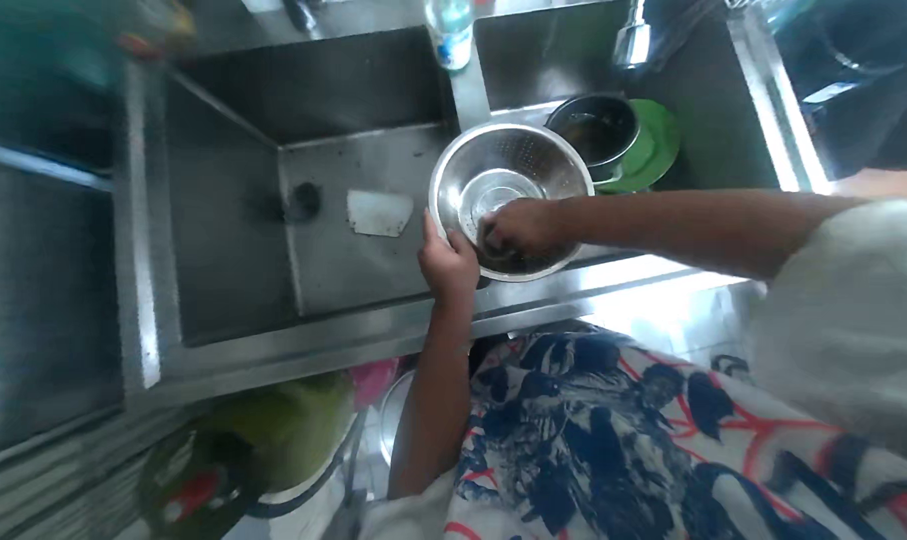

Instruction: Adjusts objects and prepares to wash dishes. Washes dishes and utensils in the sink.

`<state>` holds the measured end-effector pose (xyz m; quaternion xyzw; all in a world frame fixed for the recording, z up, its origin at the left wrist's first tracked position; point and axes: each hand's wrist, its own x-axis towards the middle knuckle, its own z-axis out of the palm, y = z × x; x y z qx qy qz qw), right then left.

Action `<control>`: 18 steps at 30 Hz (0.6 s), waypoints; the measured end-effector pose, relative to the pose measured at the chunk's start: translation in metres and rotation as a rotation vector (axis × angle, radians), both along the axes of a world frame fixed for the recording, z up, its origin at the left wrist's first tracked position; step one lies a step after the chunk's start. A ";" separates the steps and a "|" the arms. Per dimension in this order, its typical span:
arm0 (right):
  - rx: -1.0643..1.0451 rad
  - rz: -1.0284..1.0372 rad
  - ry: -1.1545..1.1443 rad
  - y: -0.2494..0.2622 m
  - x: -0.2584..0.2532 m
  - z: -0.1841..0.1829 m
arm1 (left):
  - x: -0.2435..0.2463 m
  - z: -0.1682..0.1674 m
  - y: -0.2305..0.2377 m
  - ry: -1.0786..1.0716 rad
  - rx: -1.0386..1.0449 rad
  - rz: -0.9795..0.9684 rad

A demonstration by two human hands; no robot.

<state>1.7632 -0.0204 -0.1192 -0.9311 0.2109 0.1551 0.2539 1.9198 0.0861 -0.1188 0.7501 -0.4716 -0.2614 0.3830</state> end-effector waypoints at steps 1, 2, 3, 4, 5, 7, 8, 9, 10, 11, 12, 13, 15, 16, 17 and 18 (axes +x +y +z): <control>0.008 0.010 0.061 -0.007 -0.011 0.004 | 0.000 0.000 0.001 0.004 0.008 -0.002; -0.020 -0.042 0.124 -0.018 -0.016 0.008 | 0.000 0.001 0.000 0.003 0.024 -0.005; -0.058 -0.135 0.136 -0.029 -0.013 0.010 | 0.000 0.003 0.000 0.001 0.051 -0.011; -0.085 -0.226 0.120 -0.036 -0.003 0.008 | 0.000 0.005 0.000 -0.009 0.068 -0.019; -0.102 -0.275 0.070 -0.037 0.009 0.004 | 0.000 0.006 0.000 -0.023 0.069 -0.026; -0.072 -0.204 -0.066 -0.016 0.027 -0.011 | 0.002 0.007 0.000 -0.040 0.072 -0.034; -0.033 -0.109 -0.085 -0.003 0.029 -0.013 | 0.003 0.008 0.000 -0.045 0.080 -0.028; -0.008 -0.018 -0.081 0.003 0.030 -0.009 | 0.003 0.011 0.001 -0.042 0.100 -0.026; -0.023 0.049 -0.078 0.001 0.028 -0.005 | 0.001 0.011 0.001 -0.046 0.108 -0.031; -0.091 0.091 -0.072 -0.009 0.027 -0.002 | -0.001 0.011 -0.001 -0.068 0.105 -0.049; -0.166 0.096 -0.033 -0.021 0.027 0.005 | -0.002 0.011 -0.002 -0.087 0.095 -0.070; -0.218 0.076 0.077 -0.033 0.028 0.018 | -0.002 0.010 -0.002 -0.090 0.089 -0.087; -0.292 0.017 0.366 -0.052 0.026 0.040 | -0.002 0.007 -0.003 -0.063 0.052 -0.076; -0.281 -0.038 0.459 -0.049 0.019 0.044 | -0.001 0.004 -0.002 -0.032 0.023 -0.063; -0.232 -0.127 0.540 -0.040 0.012 0.047 | -0.002 0.002 -0.003 -0.001 -0.028 -0.047; -0.160 -0.197 0.616 -0.029 0.004 0.049 | -0.004 -0.003 -0.005 0.033 -0.104 -0.031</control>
